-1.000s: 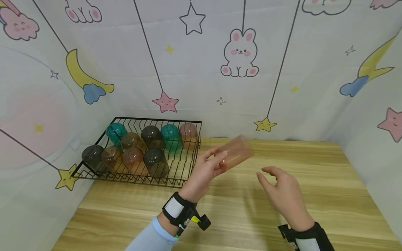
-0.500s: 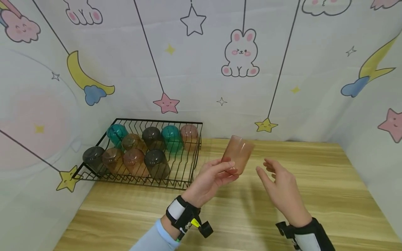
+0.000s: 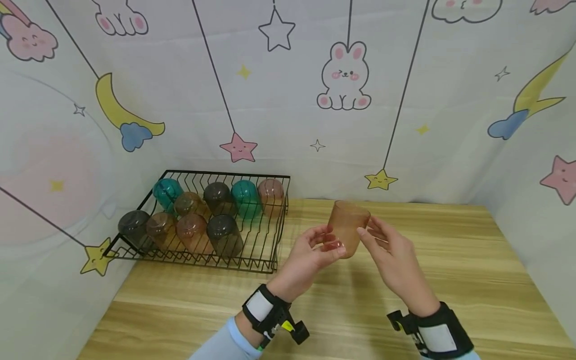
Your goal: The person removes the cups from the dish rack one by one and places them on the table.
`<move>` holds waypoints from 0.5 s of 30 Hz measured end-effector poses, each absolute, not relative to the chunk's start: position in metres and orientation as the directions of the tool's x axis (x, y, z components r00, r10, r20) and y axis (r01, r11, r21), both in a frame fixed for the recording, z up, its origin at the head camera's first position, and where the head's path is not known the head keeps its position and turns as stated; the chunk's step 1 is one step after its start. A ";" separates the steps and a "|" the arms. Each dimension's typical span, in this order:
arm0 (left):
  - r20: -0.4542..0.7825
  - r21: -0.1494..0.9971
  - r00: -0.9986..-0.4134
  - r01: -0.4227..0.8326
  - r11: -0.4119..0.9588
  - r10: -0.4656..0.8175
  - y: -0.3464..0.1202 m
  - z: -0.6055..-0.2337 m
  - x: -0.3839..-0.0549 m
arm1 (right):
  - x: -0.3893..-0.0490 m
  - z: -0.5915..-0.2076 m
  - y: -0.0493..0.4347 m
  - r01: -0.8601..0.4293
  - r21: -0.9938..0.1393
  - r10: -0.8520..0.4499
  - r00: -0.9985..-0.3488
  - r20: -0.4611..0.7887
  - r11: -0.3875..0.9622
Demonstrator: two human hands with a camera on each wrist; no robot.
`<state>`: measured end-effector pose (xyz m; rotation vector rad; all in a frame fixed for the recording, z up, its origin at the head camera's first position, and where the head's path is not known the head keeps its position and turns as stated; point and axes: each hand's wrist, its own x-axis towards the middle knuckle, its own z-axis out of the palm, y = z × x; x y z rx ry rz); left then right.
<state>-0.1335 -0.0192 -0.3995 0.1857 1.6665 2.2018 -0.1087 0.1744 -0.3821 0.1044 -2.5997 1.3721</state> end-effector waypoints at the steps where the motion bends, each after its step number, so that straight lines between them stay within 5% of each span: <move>1: -0.111 0.950 -0.923 -0.208 -0.233 0.368 -0.018 -0.400 -0.133 | -0.109 -0.381 0.173 -0.156 -0.815 0.027 -0.978 0.206 0.558; 15: -0.029 0.988 -0.949 -0.076 -0.137 0.313 -0.009 -0.410 -0.130 | -0.115 -0.376 0.160 -0.199 -0.849 0.021 -0.971 0.240 0.489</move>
